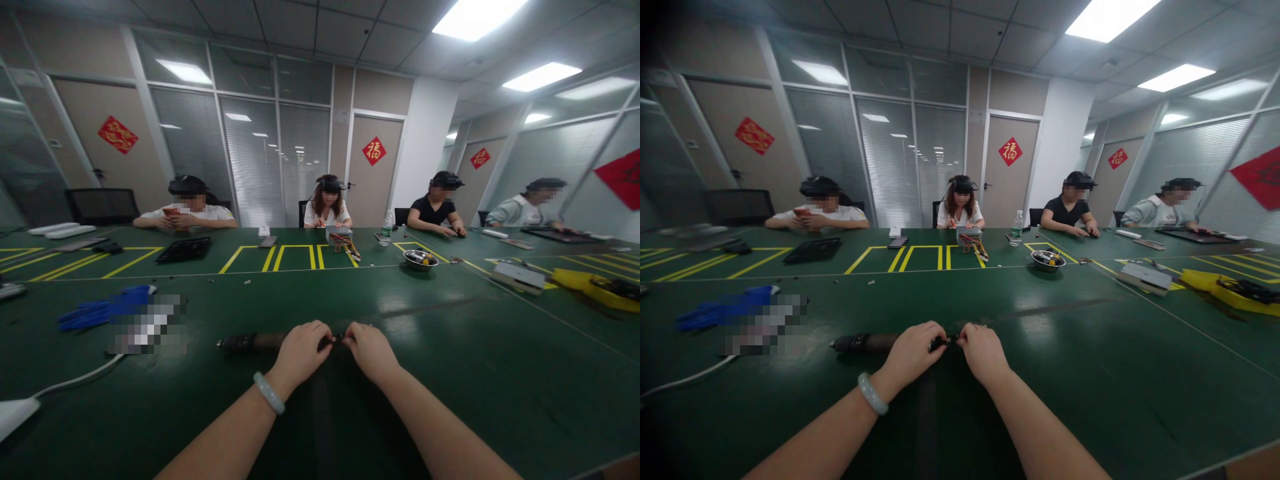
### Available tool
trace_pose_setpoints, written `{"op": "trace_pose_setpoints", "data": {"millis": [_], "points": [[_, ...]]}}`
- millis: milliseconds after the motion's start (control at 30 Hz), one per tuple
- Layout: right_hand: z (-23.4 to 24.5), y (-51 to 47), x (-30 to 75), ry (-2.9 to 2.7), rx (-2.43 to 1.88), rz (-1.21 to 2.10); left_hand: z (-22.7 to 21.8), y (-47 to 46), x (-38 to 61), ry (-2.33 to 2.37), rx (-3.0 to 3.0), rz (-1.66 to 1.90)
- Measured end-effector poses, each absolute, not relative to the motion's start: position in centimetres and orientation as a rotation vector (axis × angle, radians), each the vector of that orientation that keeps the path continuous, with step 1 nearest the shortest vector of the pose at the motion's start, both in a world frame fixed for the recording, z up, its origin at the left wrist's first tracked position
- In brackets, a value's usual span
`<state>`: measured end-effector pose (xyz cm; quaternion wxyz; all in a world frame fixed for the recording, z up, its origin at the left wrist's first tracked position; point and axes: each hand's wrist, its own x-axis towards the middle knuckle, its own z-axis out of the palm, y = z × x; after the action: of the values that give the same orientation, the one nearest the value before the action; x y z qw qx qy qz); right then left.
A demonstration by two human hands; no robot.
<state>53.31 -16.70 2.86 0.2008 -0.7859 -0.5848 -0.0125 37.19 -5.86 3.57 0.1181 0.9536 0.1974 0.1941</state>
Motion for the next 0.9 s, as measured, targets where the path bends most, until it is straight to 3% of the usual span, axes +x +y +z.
{"op": "trace_pose_setpoints", "data": {"millis": [267,567,900], "points": [[2.70,-16.92,53.38,-1.475,-2.223,0.128,3.61,-5.93,37.18,0.594,2.796,0.548],[3.52,-17.11,52.52,-1.607,-2.062,-0.015,3.71,-5.95,37.23,0.585,2.796,0.574],[3.15,-17.09,52.64,-1.563,-2.033,0.071,3.59,-5.84,37.17,0.588,2.789,0.575]]}}
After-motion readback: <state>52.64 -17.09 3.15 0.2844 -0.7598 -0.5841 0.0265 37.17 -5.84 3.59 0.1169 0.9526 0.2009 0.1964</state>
